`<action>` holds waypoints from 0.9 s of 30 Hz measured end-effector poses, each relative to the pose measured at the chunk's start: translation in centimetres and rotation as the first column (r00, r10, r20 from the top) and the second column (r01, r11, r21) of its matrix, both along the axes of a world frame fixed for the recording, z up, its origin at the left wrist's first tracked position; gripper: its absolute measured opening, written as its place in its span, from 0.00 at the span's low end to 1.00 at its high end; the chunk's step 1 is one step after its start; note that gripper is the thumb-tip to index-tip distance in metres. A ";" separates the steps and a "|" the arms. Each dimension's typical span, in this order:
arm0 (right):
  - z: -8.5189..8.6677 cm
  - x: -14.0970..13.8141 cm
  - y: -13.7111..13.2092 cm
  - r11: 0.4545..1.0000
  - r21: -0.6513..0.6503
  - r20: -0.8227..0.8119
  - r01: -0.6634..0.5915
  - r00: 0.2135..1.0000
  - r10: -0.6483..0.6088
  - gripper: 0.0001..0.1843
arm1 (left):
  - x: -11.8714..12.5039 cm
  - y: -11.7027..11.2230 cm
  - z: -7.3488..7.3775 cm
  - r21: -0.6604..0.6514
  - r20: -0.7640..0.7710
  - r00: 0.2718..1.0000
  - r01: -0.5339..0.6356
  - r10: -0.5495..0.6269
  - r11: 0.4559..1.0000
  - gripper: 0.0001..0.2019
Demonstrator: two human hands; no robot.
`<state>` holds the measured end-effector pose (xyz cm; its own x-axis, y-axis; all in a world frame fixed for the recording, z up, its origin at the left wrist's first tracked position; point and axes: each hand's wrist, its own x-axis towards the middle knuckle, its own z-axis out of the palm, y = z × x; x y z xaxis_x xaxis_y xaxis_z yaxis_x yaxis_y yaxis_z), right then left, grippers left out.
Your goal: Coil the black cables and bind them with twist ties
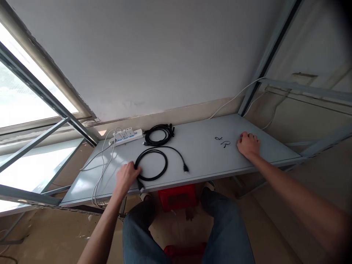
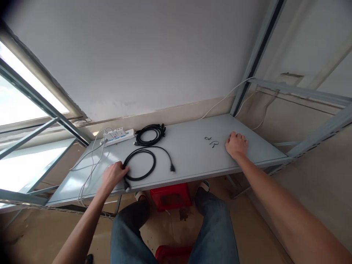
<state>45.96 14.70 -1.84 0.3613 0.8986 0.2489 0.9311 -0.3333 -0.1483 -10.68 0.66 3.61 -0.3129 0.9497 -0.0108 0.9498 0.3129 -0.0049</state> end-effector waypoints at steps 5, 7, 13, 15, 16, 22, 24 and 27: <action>-0.3 0.3 0.3 1.000 -0.007 -0.010 -0.005 1.000 0.005 0.16 | -6.1 -1.9 0.4 -0.001 -0.021 0.992 -0.128 0.128 0.992 0.20; -0.3 0.4 0.3 1.000 -0.010 -0.016 -0.016 1.000 0.016 0.15 | -6.5 -2.4 0.4 0.093 -0.009 0.990 -0.143 0.144 0.985 0.23; 0.1 0.2 0.0 0.999 -0.010 -0.021 -0.032 0.999 0.031 0.15 | -0.4 -2.6 -0.2 0.269 0.052 0.974 0.200 -0.222 0.942 0.25; 0.2 0.1 0.0 1.000 -0.011 -0.024 -0.026 0.999 0.025 0.15 | 2.2 -2.4 -0.4 0.198 0.074 0.948 0.291 -0.311 0.936 0.23; 0.2 0.1 0.0 1.000 -0.011 -0.026 -0.025 0.999 0.024 0.15 | 3.2 -2.2 -0.5 0.183 0.068 0.947 0.297 -0.314 0.937 0.23; 0.1 0.2 0.2 0.999 -0.030 -0.032 -0.020 0.999 0.020 0.16 | 4.2 -2.5 -1.0 0.130 0.033 0.950 0.303 -0.309 0.944 0.16; 0.1 0.2 0.2 0.999 -0.030 -0.032 -0.021 0.999 0.020 0.15 | 3.4 -3.1 -0.8 0.117 0.034 0.954 0.293 -0.299 0.949 0.17; 0.1 0.1 0.2 1.000 -0.019 -0.022 -0.018 1.000 0.017 0.15 | 3.1 -3.2 0.2 0.144 0.023 0.960 0.272 -0.278 0.952 0.24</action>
<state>46.07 14.89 -1.76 0.3506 0.9094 0.2238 0.9334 -0.3198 -0.1627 -7.57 -2.53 3.81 -0.0418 0.9921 0.1187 0.9975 0.0345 0.0625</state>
